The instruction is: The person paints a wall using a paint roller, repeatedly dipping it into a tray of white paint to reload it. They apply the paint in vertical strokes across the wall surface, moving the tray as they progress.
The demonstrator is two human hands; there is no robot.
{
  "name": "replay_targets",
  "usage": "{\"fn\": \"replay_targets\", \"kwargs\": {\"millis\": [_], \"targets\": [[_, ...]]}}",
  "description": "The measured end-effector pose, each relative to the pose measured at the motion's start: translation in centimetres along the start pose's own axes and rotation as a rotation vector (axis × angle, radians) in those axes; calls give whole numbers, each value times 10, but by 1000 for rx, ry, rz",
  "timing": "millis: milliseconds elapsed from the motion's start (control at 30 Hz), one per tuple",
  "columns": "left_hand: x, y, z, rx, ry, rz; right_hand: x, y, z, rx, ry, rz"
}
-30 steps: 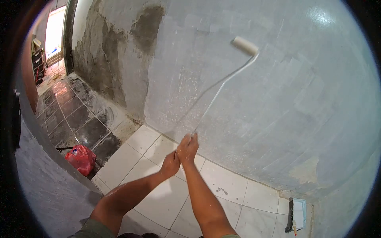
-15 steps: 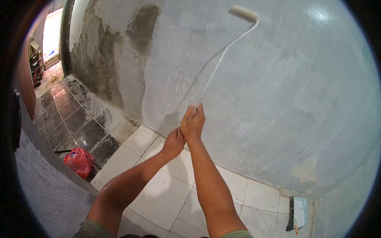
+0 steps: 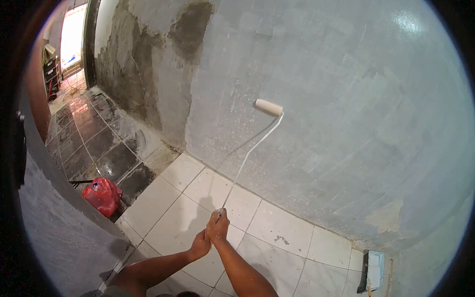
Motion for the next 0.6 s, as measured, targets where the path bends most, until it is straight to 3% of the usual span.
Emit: {"fn": "replay_targets", "kwargs": {"millis": [67, 233, 333, 400, 467, 500, 533, 567, 600], "targets": [[15, 32, -19, 13, 16, 17, 22, -21, 5, -61, 23, -97], [98, 139, -77, -6, 150, 219, 115, -161, 25, -84, 58, -383], [139, 193, -115, 107, 299, 371, 164, -214, 44, -100, 55, -541], [154, 195, -124, 43, 270, 329, 183, -220, 54, -26, 40, -435], [157, 177, -120, -18, 240, 286, 168, -207, 57, -53, 55, -454], [150, 156, -112, 98, 292, 366, 155, -198, 59, -75, 73, -480], [137, 135, -106, 216, 344, 444, 140, -179, 61, -114, 82, -464], [120, 115, -101, 174, 286, 405, 121, -154, 61, -154, 89, -449], [100, 93, -96, 132, 230, 366, 104, -127, 61, -132, 32, -304]]}}
Point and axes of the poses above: each hand's wrist, its own x-axis towards the middle knuckle, its own z-axis out of the palm, y = z × x, the point moved 3 cm from there along x, towards the middle knuckle, and after that the axes turned 14 degrees about x, right-handed, at the moved point
